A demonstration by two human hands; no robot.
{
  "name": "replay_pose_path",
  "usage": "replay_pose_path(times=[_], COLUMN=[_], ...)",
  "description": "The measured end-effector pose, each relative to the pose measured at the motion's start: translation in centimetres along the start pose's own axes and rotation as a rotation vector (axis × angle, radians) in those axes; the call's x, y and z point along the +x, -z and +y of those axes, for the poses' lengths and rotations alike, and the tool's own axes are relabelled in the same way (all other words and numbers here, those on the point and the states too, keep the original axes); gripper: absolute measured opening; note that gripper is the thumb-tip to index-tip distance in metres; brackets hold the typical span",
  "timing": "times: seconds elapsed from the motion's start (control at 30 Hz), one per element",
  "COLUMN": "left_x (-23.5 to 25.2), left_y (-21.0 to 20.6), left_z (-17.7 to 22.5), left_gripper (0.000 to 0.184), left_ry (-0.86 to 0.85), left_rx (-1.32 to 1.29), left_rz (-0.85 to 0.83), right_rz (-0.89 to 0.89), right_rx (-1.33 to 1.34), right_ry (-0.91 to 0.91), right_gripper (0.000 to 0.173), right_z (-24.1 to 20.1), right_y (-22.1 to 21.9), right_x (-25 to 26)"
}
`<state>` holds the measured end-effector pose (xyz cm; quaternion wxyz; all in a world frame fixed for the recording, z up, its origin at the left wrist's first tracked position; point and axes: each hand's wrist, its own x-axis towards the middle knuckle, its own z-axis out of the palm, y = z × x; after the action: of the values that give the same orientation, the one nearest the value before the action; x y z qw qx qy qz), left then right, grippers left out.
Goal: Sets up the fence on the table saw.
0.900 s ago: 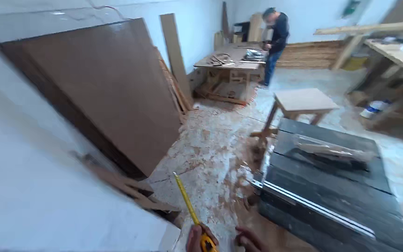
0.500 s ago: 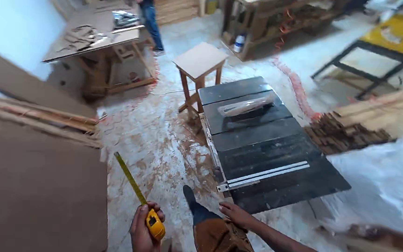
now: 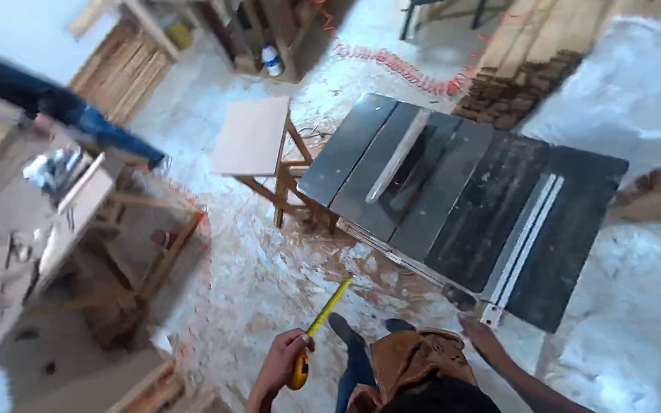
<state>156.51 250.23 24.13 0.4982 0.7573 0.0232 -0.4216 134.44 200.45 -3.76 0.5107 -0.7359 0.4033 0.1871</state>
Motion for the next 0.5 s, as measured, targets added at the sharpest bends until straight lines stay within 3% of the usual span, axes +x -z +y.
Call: replay_pose_path(times=[0.07, 0.17, 0.33, 0.4, 0.5], left_x=[5.9, 16.4, 30.0, 33.1, 35.4], left_y=[3.6, 4.3, -3.0, -6.6, -8.8], left_z=[3.6, 11.3, 20.8, 22.9, 23.7], left_gripper=[0.033, 0.031, 0.028, 0.029, 0.029], left_ry=[-0.114, -0.294, -0.390, -0.427, -0.511], left_rx=[0.123, 0.322, 0.977, 1.151, 1.262], left_rz=[-0.093, -0.099, -0.168, -0.216, -0.145], right_rz=[0.159, 0.318, 0.544, 0.656, 0.735], right_rx=[0.054, 0.125, 0.036, 0.096, 0.195], right_ry=[-0.043, -0.012, -0.045, -0.081, -0.108], right_gripper=[0.083, 0.082, 0.065, 0.062, 0.054], right_z=[-1.0, -2.6, -3.6, -4.2, -5.9], right_y=[-2.7, -4.7, -7.1, -8.1, -8.9], right_x=[0.5, 0.9, -0.2, 0.4, -0.2])
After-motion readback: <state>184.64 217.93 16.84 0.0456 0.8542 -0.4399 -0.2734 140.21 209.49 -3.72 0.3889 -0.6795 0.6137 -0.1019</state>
